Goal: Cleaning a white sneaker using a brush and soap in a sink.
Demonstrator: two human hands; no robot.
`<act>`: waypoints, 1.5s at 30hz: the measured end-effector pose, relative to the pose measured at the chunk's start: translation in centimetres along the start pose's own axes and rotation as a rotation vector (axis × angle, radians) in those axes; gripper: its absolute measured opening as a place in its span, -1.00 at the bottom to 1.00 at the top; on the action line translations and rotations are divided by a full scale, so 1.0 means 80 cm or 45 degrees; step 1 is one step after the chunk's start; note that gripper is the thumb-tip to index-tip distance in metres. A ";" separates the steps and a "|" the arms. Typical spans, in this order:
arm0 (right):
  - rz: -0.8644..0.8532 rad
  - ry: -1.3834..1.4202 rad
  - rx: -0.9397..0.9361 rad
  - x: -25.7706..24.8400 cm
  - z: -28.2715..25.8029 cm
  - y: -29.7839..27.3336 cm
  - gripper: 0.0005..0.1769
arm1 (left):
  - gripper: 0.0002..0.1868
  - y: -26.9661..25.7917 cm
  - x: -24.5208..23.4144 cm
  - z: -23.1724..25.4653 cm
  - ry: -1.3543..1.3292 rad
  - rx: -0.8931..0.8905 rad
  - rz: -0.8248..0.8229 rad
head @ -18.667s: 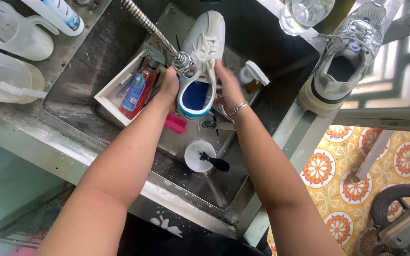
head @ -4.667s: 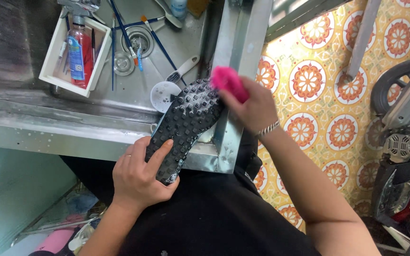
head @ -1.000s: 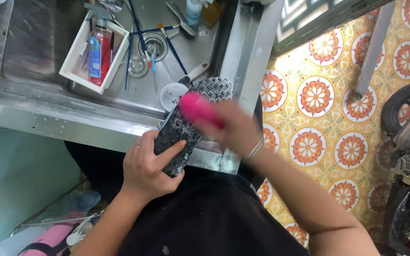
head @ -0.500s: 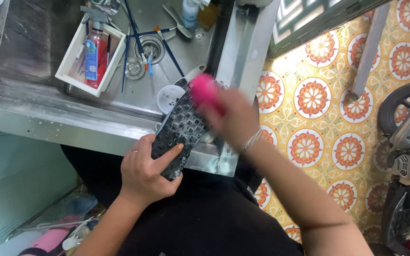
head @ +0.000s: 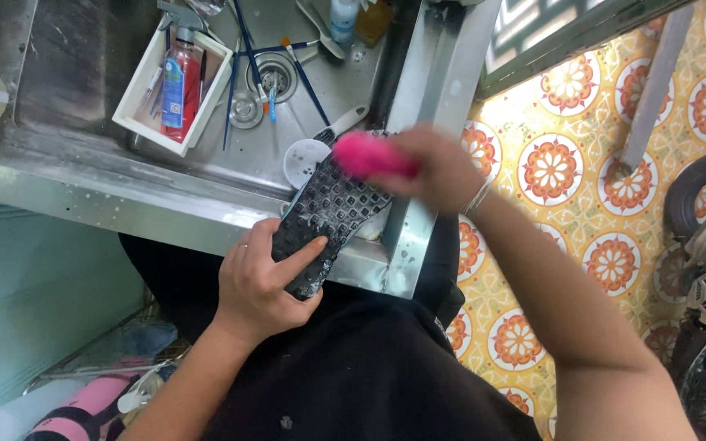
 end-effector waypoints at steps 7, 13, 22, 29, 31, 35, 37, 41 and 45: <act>-0.167 0.024 -0.303 0.004 -0.046 0.029 -0.56 | -0.35 -0.004 0.004 -0.002 0.000 -0.014 -0.029; -0.238 -0.109 -0.139 -0.012 -0.011 0.039 -0.56 | -0.33 -0.003 0.005 -0.005 -0.027 -0.037 0.005; -0.289 0.115 -0.099 -0.015 0.014 0.028 -0.58 | -0.32 -0.006 0.006 -0.006 -0.059 -0.021 -0.002; -0.153 0.082 -0.321 -0.002 -0.026 0.018 -0.63 | -0.36 -0.004 0.001 -0.009 -0.079 -0.048 -0.002; -0.062 -0.022 -0.326 -0.020 0.001 0.009 -0.68 | -0.36 -0.010 -0.007 -0.011 -0.103 -0.066 0.029; 0.288 -0.063 0.329 -0.059 0.070 0.002 -0.63 | -0.37 -0.024 -0.035 -0.032 -0.116 -0.194 0.230; 0.437 0.159 0.486 -0.053 0.078 0.009 -0.58 | -0.37 -0.032 -0.046 -0.044 -0.095 -0.264 0.313; 0.147 -0.083 0.154 0.017 0.026 0.074 -0.38 | -0.44 -0.047 -0.053 -0.066 -0.030 -0.431 0.495; -0.362 -0.165 0.521 0.119 0.040 0.131 -0.48 | -0.47 -0.049 -0.047 -0.081 -0.042 -0.484 0.548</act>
Point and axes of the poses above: each hand's wrist, its own y-axis towards the middle knuckle, its own x-axis out of the palm, z = x × y, the point moved 7 cm from there along y, towards the middle knuckle, and after that the axes turned 12 degrees about -z, right-handed, at the moved point
